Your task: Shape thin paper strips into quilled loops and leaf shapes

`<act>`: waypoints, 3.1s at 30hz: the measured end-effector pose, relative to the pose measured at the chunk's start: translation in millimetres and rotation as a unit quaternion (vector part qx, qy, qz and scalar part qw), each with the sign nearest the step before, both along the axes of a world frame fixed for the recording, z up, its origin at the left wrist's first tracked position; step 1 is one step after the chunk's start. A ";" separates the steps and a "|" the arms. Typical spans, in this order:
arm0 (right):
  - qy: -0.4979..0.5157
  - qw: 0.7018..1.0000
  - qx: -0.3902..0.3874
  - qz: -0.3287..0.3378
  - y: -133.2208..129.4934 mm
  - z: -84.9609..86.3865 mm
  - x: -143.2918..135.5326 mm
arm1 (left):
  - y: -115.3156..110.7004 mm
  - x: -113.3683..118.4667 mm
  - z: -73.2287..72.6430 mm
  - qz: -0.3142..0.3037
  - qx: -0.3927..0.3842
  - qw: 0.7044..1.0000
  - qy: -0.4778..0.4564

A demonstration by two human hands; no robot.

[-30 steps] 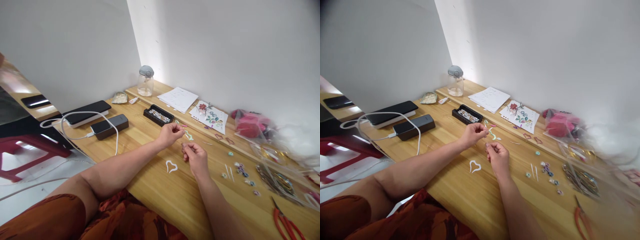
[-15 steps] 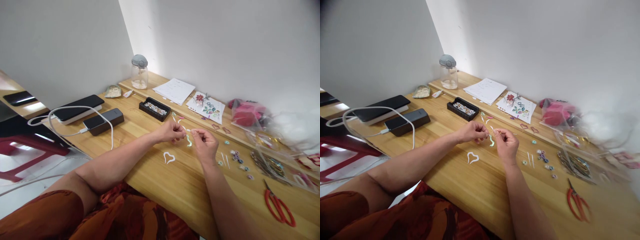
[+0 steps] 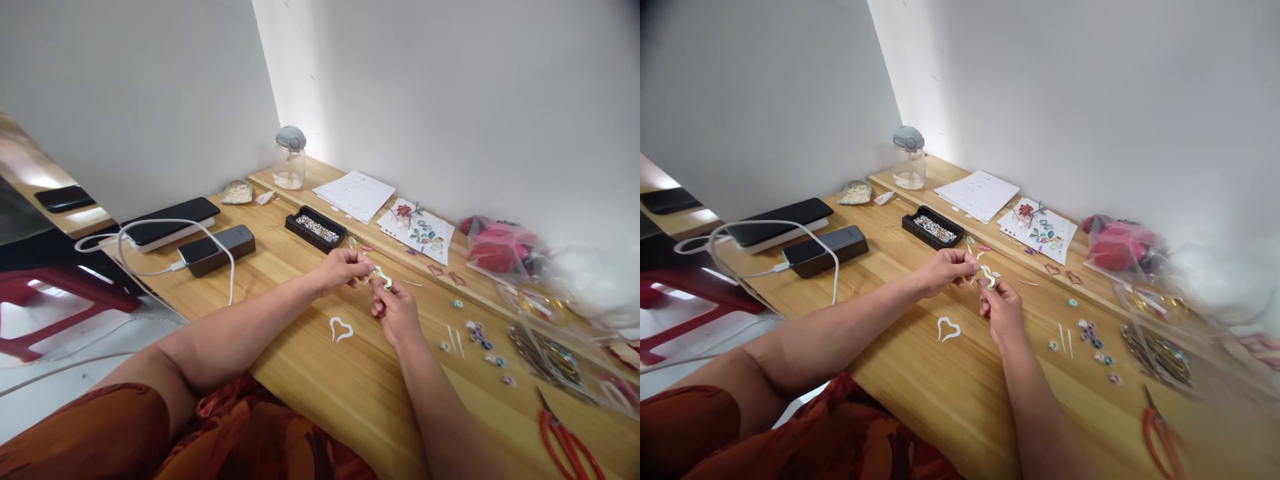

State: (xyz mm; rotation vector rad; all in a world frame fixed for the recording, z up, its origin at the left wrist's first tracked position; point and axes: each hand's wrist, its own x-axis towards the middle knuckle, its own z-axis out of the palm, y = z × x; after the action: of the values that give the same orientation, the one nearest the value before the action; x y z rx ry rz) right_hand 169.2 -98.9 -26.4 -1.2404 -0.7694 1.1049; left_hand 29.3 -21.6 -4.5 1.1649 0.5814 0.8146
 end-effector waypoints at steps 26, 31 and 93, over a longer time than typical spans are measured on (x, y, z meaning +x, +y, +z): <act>-0.176 0.975 0.084 -0.103 4.6 0.1 18.3 | -2.7 -3.4 2.8 -0.066 0.120 0.985 0.100; -0.040 0.997 -0.001 -0.067 4.9 -2.9 8.8 | 0.5 -0.9 -1.0 -0.034 0.050 0.998 0.036; -0.151 0.980 0.094 -0.090 3.8 -1.1 17.6 | 3.9 -2.6 -8.4 -0.099 0.147 0.980 0.095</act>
State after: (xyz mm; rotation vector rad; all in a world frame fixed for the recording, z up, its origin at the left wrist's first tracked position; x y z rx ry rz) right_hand 186.8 -95.1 -27.5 -1.3026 -0.9465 0.6879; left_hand 26.8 -17.8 -12.8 1.5589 0.5007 0.6349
